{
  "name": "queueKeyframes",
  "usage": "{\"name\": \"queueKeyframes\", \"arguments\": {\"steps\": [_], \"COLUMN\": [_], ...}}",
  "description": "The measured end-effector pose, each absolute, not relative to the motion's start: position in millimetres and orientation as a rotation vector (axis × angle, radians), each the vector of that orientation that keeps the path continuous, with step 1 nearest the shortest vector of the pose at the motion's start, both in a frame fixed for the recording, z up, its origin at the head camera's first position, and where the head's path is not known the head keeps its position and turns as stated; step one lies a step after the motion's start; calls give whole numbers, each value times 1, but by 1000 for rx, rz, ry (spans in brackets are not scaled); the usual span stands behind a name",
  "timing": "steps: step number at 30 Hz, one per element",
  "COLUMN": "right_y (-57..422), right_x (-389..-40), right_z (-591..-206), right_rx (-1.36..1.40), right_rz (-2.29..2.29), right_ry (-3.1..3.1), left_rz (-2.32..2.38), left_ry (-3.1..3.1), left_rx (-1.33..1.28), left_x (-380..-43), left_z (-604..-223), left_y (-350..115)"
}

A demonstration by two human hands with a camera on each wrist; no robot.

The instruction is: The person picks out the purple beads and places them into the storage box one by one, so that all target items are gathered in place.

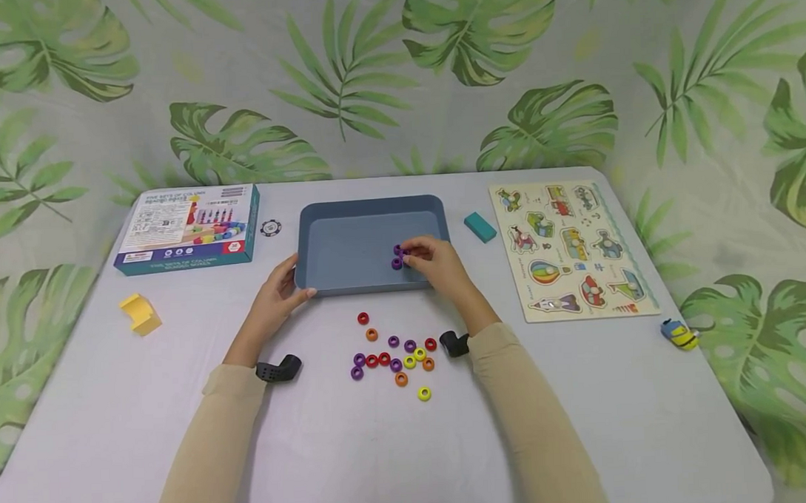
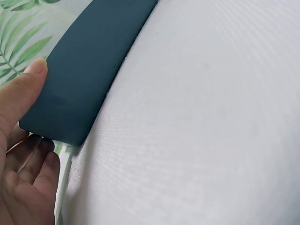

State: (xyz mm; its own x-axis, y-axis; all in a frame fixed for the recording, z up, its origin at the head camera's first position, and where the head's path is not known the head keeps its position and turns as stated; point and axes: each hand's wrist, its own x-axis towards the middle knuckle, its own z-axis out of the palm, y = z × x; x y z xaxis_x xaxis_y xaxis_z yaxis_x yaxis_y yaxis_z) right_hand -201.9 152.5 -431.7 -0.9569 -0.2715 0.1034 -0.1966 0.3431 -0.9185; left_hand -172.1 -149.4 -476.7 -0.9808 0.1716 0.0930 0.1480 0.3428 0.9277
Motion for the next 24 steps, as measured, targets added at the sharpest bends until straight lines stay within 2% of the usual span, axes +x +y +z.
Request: {"name": "queueKeyframes", "arguments": {"steps": [11,18,24], "right_y": [144,142,142], "right_x": [-239,-240,-228], "right_z": [-448,-452,-438], "right_rx": [-244,-245,-341], "right_rz": [-1424,-1396,-1464], "right_ry": [2593,2614,2603], "left_rz": [1775,1802,1799], "left_ry": [2533,2518,2515], "left_rx": [299,302,302], "left_x": [-170,-162,-162], "left_z": [-468,-452,-452], "left_y": [-147,-143,-142]}}
